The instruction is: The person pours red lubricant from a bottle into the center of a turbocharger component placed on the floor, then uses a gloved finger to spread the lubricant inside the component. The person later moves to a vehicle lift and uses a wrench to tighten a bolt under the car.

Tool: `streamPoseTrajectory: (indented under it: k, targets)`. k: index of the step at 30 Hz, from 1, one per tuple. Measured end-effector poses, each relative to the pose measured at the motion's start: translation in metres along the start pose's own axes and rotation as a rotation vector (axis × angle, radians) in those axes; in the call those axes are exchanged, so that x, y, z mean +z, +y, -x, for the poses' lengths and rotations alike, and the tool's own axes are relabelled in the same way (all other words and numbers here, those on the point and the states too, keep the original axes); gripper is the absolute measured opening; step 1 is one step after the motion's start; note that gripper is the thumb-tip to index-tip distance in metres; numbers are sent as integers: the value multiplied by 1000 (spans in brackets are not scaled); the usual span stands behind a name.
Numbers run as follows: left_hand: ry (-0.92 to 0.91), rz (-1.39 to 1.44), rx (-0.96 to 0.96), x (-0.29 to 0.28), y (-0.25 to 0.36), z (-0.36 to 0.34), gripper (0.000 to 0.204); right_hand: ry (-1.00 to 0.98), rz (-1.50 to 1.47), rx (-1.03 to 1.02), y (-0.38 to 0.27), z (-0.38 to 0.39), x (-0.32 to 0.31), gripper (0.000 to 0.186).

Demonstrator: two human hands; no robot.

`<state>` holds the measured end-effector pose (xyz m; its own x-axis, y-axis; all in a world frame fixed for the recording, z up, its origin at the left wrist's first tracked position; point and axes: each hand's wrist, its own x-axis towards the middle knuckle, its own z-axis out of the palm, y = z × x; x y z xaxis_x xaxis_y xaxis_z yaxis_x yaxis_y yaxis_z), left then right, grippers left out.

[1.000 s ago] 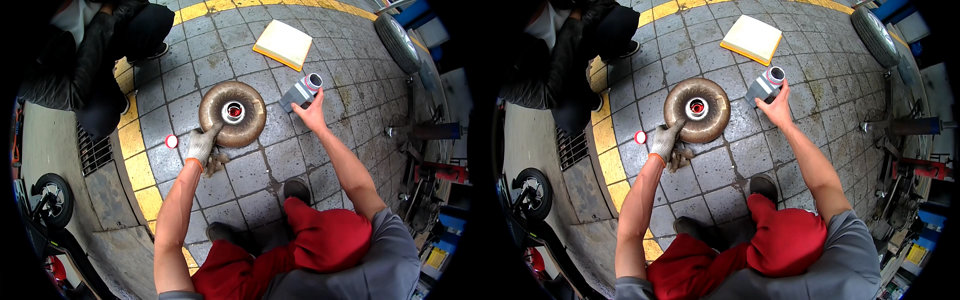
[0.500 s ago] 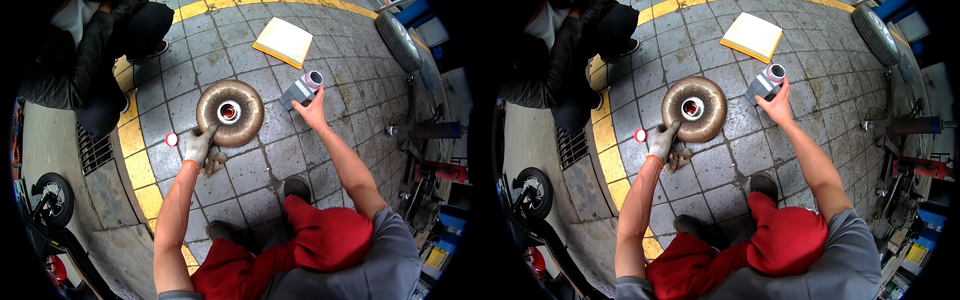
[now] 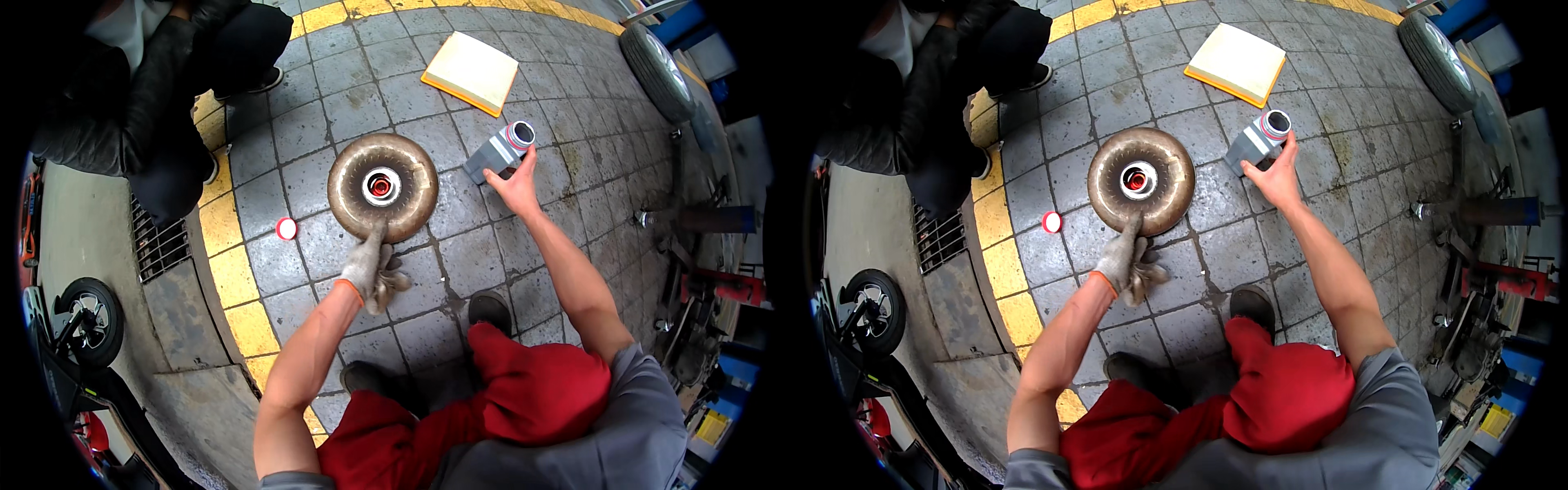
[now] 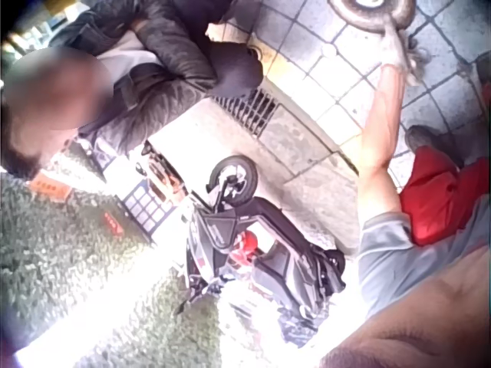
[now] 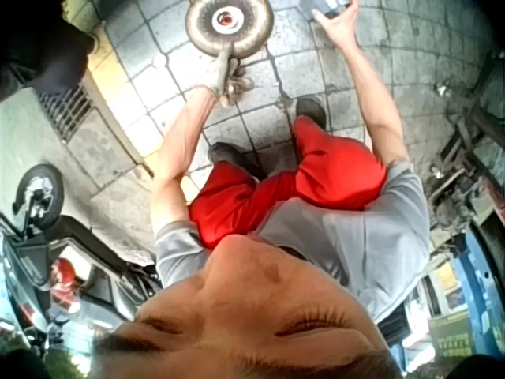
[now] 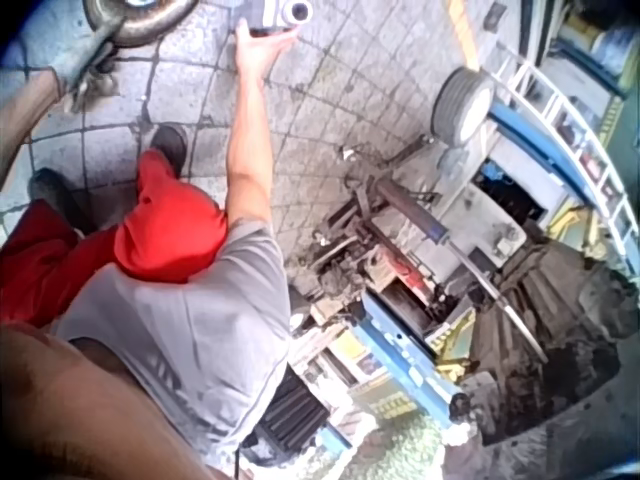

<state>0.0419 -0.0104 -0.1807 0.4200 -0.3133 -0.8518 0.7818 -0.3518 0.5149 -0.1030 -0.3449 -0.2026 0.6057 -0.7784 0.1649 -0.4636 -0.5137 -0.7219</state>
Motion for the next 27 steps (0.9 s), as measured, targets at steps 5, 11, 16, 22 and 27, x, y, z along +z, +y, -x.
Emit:
streamPoseTrajectory:
  k: [5, 11, 16, 22, 27]
  targets:
    - [-27, 282, 43, 5, -21, -28, 64, 0, -30, -11, -1, -3, 1, 124]
    - [19, 262, 41, 14, -14, -18, 55, -14, -69, -2, 1, 0, 0, 124]
    - [-48, 233, 35, 10, -6, -25, 56, -4, -57, -21, 3, -2, 3, 125]
    - [-32, 189, 2, 20, 12, -4, 56, -3, -25, -31, 8, 0, 0, 126]
    - [9, 91, 116, 13, 8, -16, 57, -10, -19, -29, 5, -1, 2, 125]
